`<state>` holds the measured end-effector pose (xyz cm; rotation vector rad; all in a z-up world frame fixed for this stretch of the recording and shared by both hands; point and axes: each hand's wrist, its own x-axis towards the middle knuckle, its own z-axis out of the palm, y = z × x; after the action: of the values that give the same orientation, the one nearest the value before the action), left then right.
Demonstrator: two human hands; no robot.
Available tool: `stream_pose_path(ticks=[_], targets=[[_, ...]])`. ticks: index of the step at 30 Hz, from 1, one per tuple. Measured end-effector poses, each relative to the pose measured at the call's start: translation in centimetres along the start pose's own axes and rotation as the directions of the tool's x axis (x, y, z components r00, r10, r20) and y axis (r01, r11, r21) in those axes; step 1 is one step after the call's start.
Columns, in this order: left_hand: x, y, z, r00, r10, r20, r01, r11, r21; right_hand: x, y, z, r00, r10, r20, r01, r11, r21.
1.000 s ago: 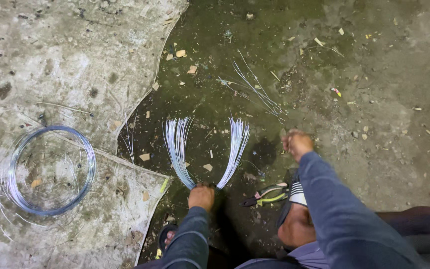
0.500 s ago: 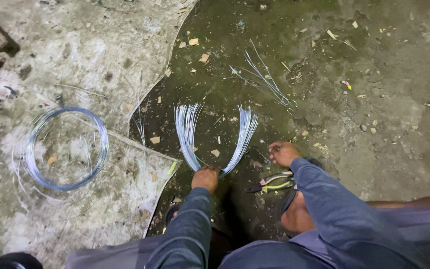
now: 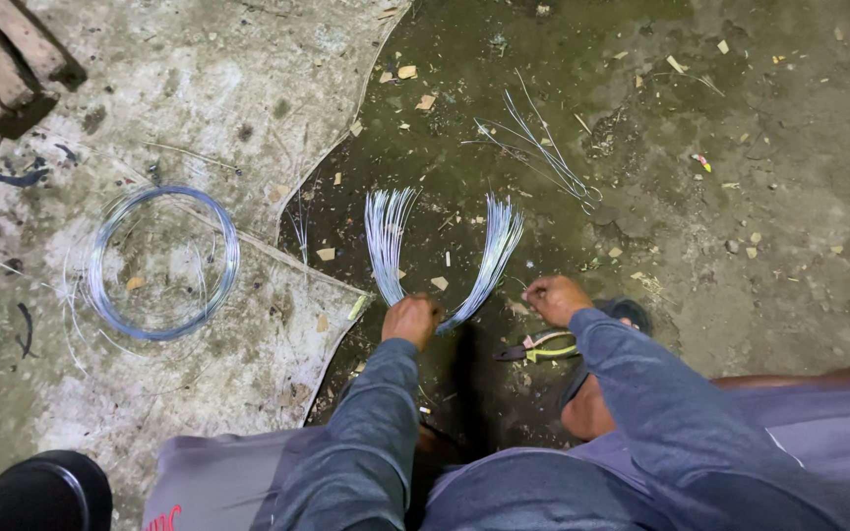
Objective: The person repeatedly picks up individual thin metal wires from a bundle, bends them into a U-shape, and places them on the floor. This process is repeated multiple times throughout the clip.
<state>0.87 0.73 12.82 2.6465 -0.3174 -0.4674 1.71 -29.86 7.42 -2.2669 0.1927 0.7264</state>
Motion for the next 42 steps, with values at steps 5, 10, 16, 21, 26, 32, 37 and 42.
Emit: stream_pose_path(ticks=[5, 10, 16, 21, 26, 32, 37, 42], targets=[[-0.3, 0.7, -1.3, 0.999, 0.002, -0.043, -0.003, 1.000, -0.018, -0.3, -0.2, 0.4, 1.000, 0.001, 0.019, -0.002, 0.997, 0.072], [-0.8, 2.4, -3.2, 0.997, 0.037, -0.068, -0.041, 0.997, -0.068, -0.4, -2.5, 0.4, 0.984, 0.150, 0.098, -0.169, 0.959, 0.227], [-1.1, 8.8, -4.3, 0.964, 0.190, -0.188, -0.223, 0.960, -0.172, 0.8, -6.7, -0.1, 0.987, 0.140, -0.073, -0.012, 0.527, 0.850], [-1.9, 9.9, -7.4, 0.838, 0.191, -0.511, -0.247, 0.968, -0.044, -0.6, -9.5, -7.2, 0.894, 0.099, -0.437, 0.300, 0.591, 0.748], [-1.3, 8.7, -11.7, 0.524, -0.035, -0.851, -0.018, 0.998, -0.053, -4.7, -12.9, -13.3, 0.718, -0.055, -0.694, 0.583, 0.592, 0.556], [-1.0, 8.0, -14.3, 0.587, -0.494, -0.642, -0.468, 0.440, -0.767, -9.6, -15.4, -14.5, 0.623, -0.210, -0.754, 0.701, 0.577, 0.419], [0.5, 7.3, -13.1, 0.749, -0.582, -0.317, -0.411, -0.031, -0.911, -12.5, -17.0, -15.2, 0.669, -0.268, -0.693, 0.656, 0.652, 0.381], [1.7, 7.8, -8.5, 0.610, -0.754, -0.246, -0.084, 0.247, -0.965, -16.0, -18.9, -14.9, 0.695, -0.312, -0.648, 0.671, 0.605, 0.429]])
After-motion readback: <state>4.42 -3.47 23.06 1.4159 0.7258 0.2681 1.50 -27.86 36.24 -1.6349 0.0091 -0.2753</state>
